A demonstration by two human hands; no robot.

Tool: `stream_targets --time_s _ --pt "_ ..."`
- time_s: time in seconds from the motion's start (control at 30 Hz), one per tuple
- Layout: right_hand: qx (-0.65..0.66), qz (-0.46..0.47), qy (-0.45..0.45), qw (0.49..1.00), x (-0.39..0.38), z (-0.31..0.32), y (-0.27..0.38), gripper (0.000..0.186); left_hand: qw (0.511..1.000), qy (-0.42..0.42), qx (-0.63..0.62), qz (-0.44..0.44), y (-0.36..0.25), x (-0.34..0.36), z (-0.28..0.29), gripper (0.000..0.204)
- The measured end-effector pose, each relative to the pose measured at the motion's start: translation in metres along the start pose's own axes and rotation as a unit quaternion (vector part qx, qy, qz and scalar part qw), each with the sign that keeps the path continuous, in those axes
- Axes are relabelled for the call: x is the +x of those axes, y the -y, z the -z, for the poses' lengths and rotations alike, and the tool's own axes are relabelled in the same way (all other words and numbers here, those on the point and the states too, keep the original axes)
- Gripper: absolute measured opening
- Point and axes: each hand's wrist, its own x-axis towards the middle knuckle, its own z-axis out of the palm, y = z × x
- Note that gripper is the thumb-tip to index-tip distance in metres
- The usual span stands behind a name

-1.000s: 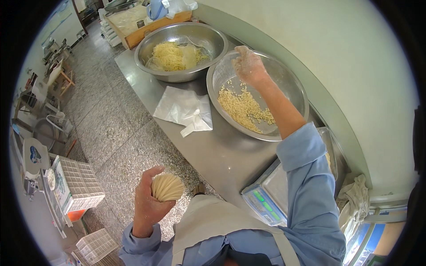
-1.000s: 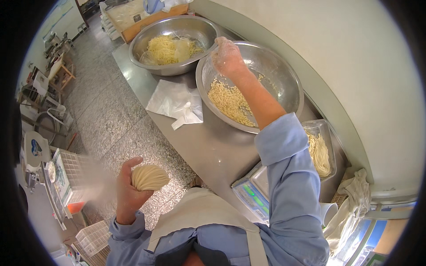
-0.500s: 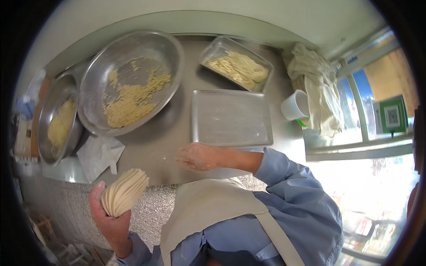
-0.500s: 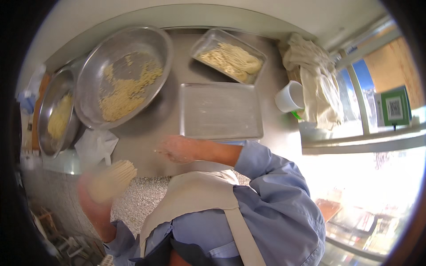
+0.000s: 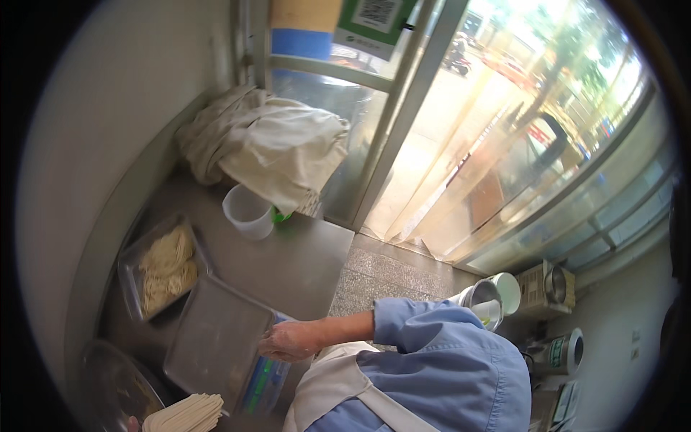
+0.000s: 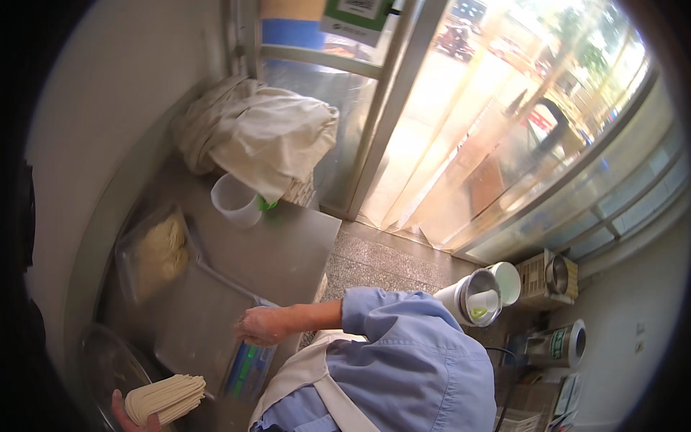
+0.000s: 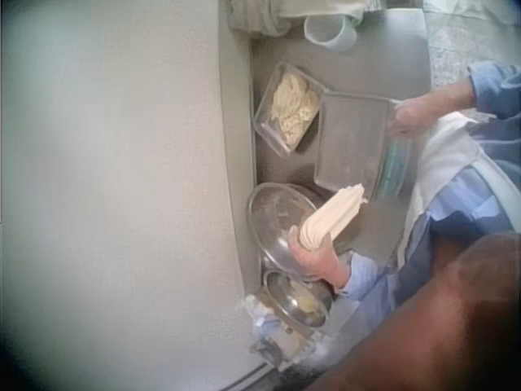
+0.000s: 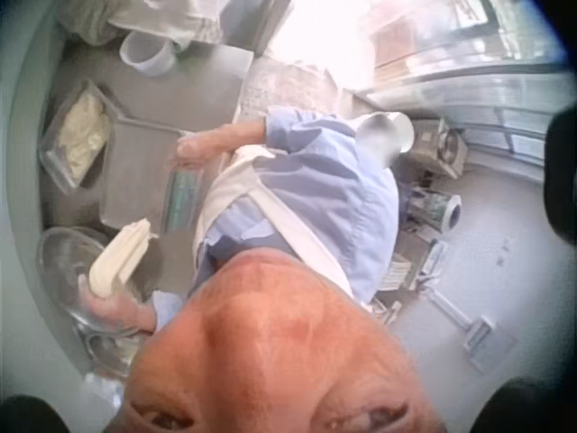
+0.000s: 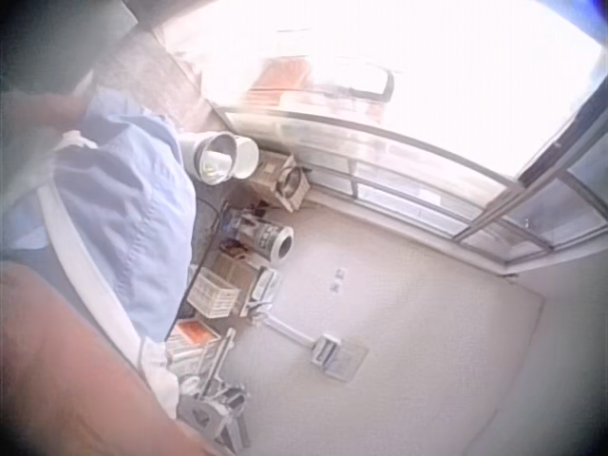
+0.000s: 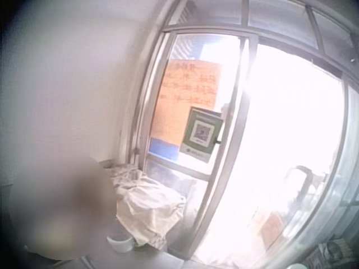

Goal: The person feeds dough into a pasta machine, rolls it into sheets, and cuts it into noodles. They then gather the noodles, dust them with flour, and place them into a metal tray on a scale.

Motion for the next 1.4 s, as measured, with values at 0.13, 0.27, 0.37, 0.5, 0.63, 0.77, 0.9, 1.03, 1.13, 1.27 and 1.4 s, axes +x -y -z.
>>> stream_targets --time_s 0.13,0.27,0.37,0.5,0.63,0.77,0.9,1.03,1.13,1.27,1.4 --pt "-0.017 -0.144 -0.047 0.988 -0.043 0.035 -0.006 0.01 0.998 0.044 0.001 0.044 -0.022 0.041 -0.021 0.061" --pt "-0.046 -0.183 -0.123 0.974 -0.079 0.055 -0.015 0.008 0.966 0.063 -0.237 0.075 0.019 0.088 -0.083 0.073" --pt "-0.075 -0.297 -0.067 0.95 -0.102 0.064 -0.022 0.013 0.9 0.131 -0.399 0.118 0.041 0.103 -0.113 0.075" --pt "0.012 -0.345 -0.178 0.922 -0.12 0.082 -0.035 0.018 0.877 0.13 -0.432 0.166 0.062 0.16 -0.176 0.064" --pt "0.006 -0.368 -0.175 0.913 -0.118 0.092 -0.057 0.014 0.895 0.065 -0.37 0.24 0.06 0.219 -0.228 0.059" --pt "0.021 -0.386 -0.173 0.906 -0.117 0.096 -0.079 0.014 0.856 0.042 -0.428 0.287 0.07 0.251 -0.28 0.056" --pt "0.041 -0.393 -0.17 0.903 -0.119 0.098 -0.101 0.015 0.864 0.021 -0.395 0.313 0.088 0.264 -0.328 0.057" --pt "0.053 -0.409 -0.159 0.897 -0.121 0.1 -0.117 0.015 0.835 0.013 -0.413 0.365 0.097 0.275 -0.373 0.058" --pt "0.062 -0.415 -0.154 0.894 -0.122 0.101 -0.126 0.015 0.823 0.023 -0.42 0.382 0.094 0.277 -0.396 0.06" --pt "0.062 -0.409 -0.153 0.898 -0.114 0.104 -0.134 0.013 0.841 0.025 -0.388 0.376 0.09 0.273 -0.402 0.059" --pt "0.065 -0.416 -0.151 0.894 -0.077 0.112 -0.142 0.013 0.835 0.021 -0.405 0.372 0.087 0.274 -0.38 0.059"
